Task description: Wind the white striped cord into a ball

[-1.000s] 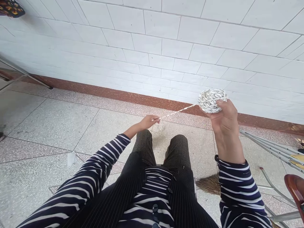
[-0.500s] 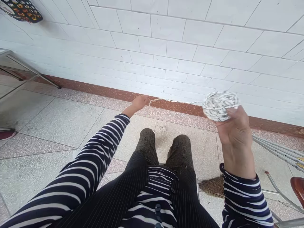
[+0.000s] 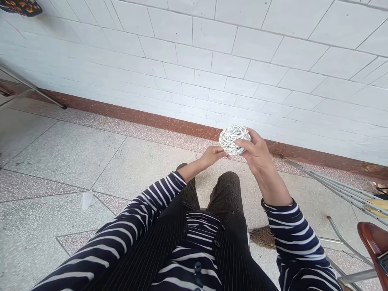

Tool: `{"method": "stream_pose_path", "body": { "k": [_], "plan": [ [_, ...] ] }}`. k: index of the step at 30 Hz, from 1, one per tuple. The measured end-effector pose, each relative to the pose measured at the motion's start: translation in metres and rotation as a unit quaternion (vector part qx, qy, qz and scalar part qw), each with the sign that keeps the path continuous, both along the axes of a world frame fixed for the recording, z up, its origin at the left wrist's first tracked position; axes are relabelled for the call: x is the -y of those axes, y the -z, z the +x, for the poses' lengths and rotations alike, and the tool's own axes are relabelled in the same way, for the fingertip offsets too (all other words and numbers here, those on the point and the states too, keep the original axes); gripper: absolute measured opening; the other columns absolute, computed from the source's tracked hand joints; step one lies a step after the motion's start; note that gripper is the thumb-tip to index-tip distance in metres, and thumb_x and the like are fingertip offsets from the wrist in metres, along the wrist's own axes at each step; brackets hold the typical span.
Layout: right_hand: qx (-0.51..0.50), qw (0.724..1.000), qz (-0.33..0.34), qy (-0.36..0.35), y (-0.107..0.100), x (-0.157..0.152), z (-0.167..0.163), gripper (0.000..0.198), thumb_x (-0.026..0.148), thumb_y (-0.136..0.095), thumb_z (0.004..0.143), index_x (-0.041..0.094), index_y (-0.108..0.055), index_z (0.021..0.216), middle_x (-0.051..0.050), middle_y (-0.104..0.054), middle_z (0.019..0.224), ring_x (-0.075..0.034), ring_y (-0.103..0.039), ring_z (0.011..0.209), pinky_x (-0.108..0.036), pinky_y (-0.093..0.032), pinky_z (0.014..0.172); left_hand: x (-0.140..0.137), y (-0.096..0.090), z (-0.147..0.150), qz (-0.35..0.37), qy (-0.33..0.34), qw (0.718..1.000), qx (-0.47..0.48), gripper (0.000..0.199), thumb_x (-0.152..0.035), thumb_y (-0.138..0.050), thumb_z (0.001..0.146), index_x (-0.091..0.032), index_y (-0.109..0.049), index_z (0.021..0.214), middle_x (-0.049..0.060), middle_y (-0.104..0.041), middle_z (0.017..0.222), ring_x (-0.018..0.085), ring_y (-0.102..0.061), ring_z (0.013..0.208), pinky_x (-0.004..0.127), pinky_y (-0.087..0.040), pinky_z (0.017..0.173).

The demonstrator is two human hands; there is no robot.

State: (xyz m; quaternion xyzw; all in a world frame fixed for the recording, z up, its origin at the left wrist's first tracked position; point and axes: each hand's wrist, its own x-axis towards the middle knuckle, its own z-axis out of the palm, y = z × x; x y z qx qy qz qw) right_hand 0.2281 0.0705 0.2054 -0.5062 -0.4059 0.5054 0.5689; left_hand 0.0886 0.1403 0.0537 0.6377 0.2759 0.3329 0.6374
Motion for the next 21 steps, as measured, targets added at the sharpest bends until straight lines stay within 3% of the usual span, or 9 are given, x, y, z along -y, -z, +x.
{"method": "stream_pose_path", "body": {
  "k": [3,6,11,14,17,21],
  "plan": [
    [0.0,0.998,0.012,0.055,-0.002,-0.002,0.011,0.044,0.026,-0.085,0.059,0.022,-0.07,0.1,-0.006,-0.073,0.106,-0.029,-0.069,0.105,-0.046,-0.063,0.084,0.004,0.022,-0.028,0.024,-0.005,0.996,-0.084,0.035,-0.04,-0.054,0.095,-0.015,-0.074,0.081,0.006,-0.077,0.095,0.019,-0.069,0.096,0.031,-0.048,0.095],
    [0.004,0.996,0.025,0.089,0.008,0.002,0.018,0.039,0.027,-0.084,0.061,0.022,-0.071,0.097,-0.005,-0.073,0.102,-0.029,-0.07,0.102,-0.048,-0.063,0.085,0.001,0.04,-0.064,0.075,-0.033,0.969,-0.233,0.036,-0.036,-0.047,0.097,-0.017,-0.072,0.079,0.004,-0.075,0.088,0.018,-0.066,0.083,0.028,-0.047,0.081],
    [-0.041,0.995,-0.007,0.086,0.044,0.027,0.017,0.035,0.032,-0.08,0.068,0.023,-0.071,0.1,-0.006,-0.074,0.1,-0.031,-0.07,0.106,-0.051,-0.061,0.088,-0.022,0.055,-0.129,0.132,-0.106,0.871,-0.461,0.031,-0.035,-0.046,0.1,-0.02,-0.071,0.089,0.005,-0.074,0.089,0.02,-0.064,0.082,0.028,-0.042,0.071],
    [-0.06,0.99,-0.002,0.128,0.05,0.045,0.017,0.034,0.034,-0.079,0.066,0.024,-0.072,0.098,-0.006,-0.074,0.103,-0.031,-0.07,0.107,-0.054,-0.059,0.092,-0.039,0.054,-0.158,0.145,-0.123,0.824,-0.534,0.032,-0.035,-0.044,0.102,-0.02,-0.071,0.094,0.007,-0.075,0.095,0.022,-0.065,0.087,0.028,-0.041,0.071],
    [-0.062,0.986,0.011,0.157,0.039,0.062,0.019,0.034,0.034,-0.079,0.063,0.025,-0.073,0.096,-0.006,-0.074,0.106,-0.032,-0.068,0.111,-0.055,-0.058,0.096,-0.059,0.051,-0.169,0.146,-0.125,0.811,-0.553,0.034,-0.036,-0.043,0.103,-0.02,-0.072,0.095,0.008,-0.075,0.099,0.023,-0.065,0.09,0.028,-0.041,0.071],
    [-0.057,0.988,0.022,0.141,0.022,0.077,0.017,0.042,0.032,-0.081,0.06,0.027,-0.075,0.101,-0.007,-0.074,0.11,-0.034,-0.066,0.116,-0.053,-0.056,0.1,-0.085,0.041,-0.153,0.143,-0.148,0.831,-0.518,0.034,-0.035,-0.043,0.104,-0.019,-0.073,0.107,0.009,-0.075,0.107,0.024,-0.067,0.098,0.029,-0.047,0.079]
  ]
}}
